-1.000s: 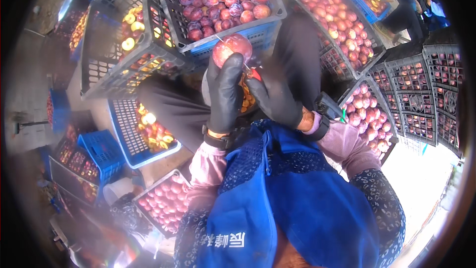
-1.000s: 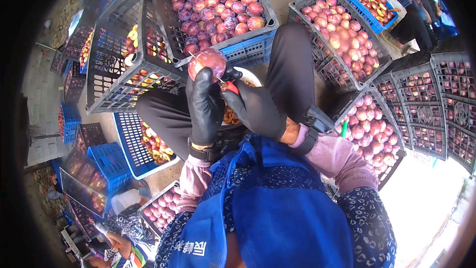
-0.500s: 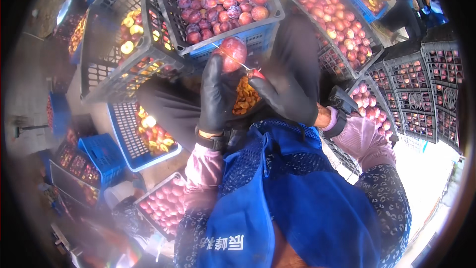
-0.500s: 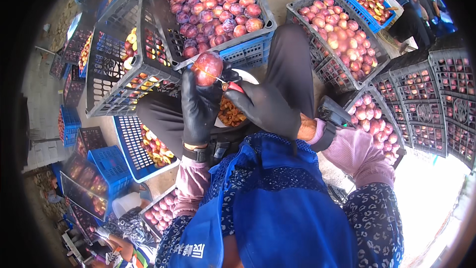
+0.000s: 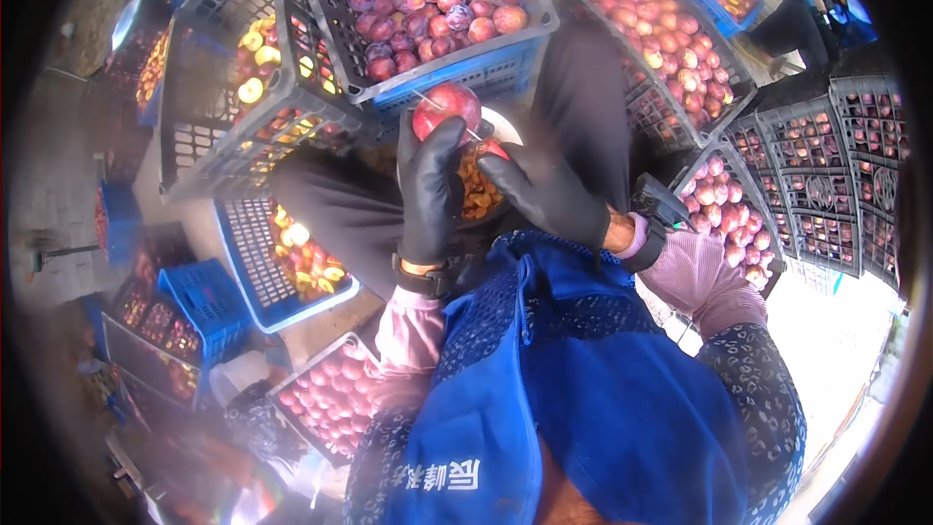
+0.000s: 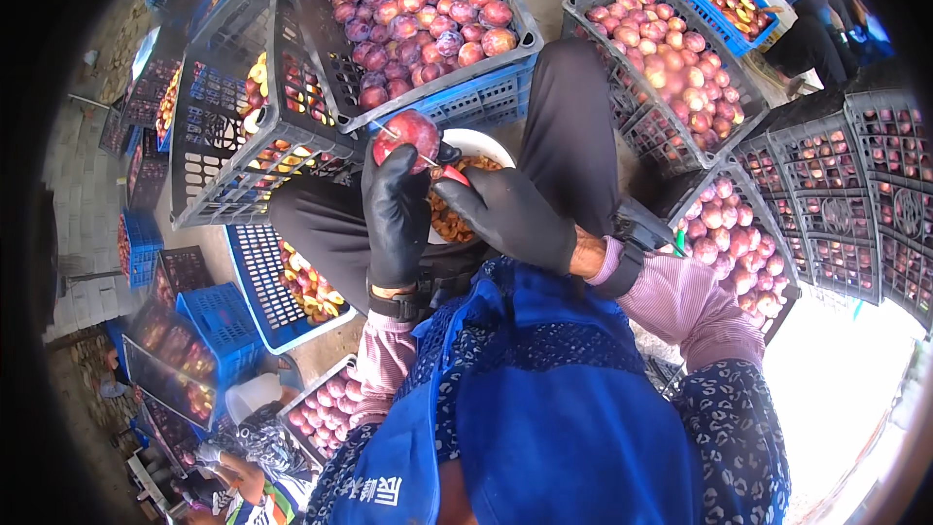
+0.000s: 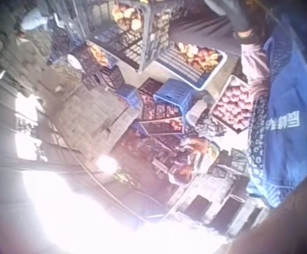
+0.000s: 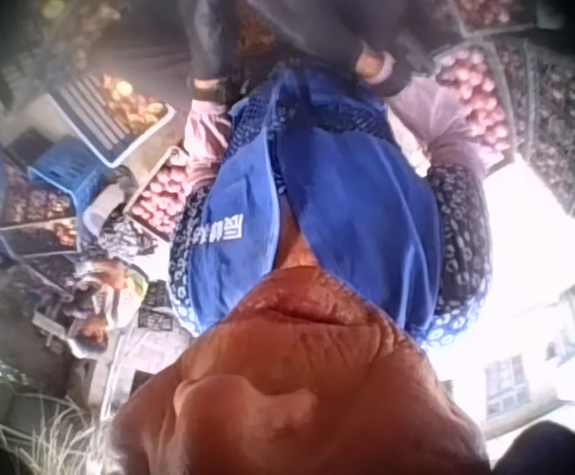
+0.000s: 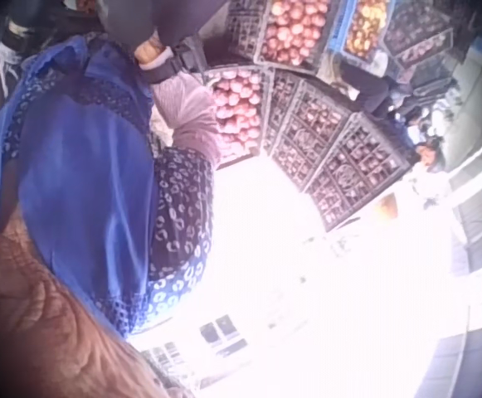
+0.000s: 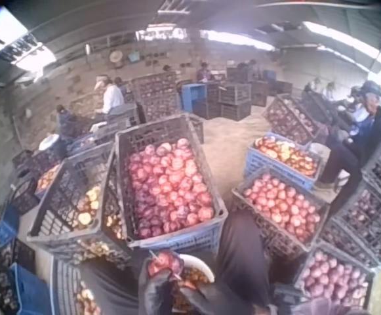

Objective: Pitting small red fruits using a hand tool and collecting pits in a bucket.

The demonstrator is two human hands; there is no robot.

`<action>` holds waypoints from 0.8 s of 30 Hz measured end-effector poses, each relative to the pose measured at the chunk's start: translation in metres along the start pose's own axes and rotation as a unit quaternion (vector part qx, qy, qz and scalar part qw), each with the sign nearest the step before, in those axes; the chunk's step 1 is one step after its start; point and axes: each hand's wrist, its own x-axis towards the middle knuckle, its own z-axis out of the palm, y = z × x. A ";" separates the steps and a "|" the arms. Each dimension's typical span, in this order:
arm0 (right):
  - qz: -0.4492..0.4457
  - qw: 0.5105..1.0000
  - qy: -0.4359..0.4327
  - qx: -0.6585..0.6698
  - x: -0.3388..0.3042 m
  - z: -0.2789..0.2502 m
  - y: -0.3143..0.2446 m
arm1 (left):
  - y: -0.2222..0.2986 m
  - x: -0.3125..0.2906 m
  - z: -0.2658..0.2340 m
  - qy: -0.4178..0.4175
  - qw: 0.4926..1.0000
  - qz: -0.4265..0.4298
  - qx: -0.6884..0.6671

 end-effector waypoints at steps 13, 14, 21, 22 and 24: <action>0.245 0.961 0.001 0.132 -0.021 -0.041 -0.023 | 0.010 0.003 -0.030 -0.077 0.994 0.041 0.063; 0.244 0.961 0.003 0.132 -0.011 -0.034 -0.019 | 0.010 0.002 -0.029 -0.079 0.994 0.041 0.064; -0.062 0.996 0.036 -0.044 0.025 -0.006 -0.008 | 0.001 -0.008 -0.012 -0.041 0.999 0.031 0.018; -0.044 0.993 0.016 -0.106 0.027 -0.005 -0.009 | -0.007 -0.001 -0.020 -0.009 0.998 0.044 0.043; -0.100 0.986 0.013 -0.135 0.033 -0.005 -0.011 | -0.014 -0.002 -0.027 0.013 0.893 0.203 0.401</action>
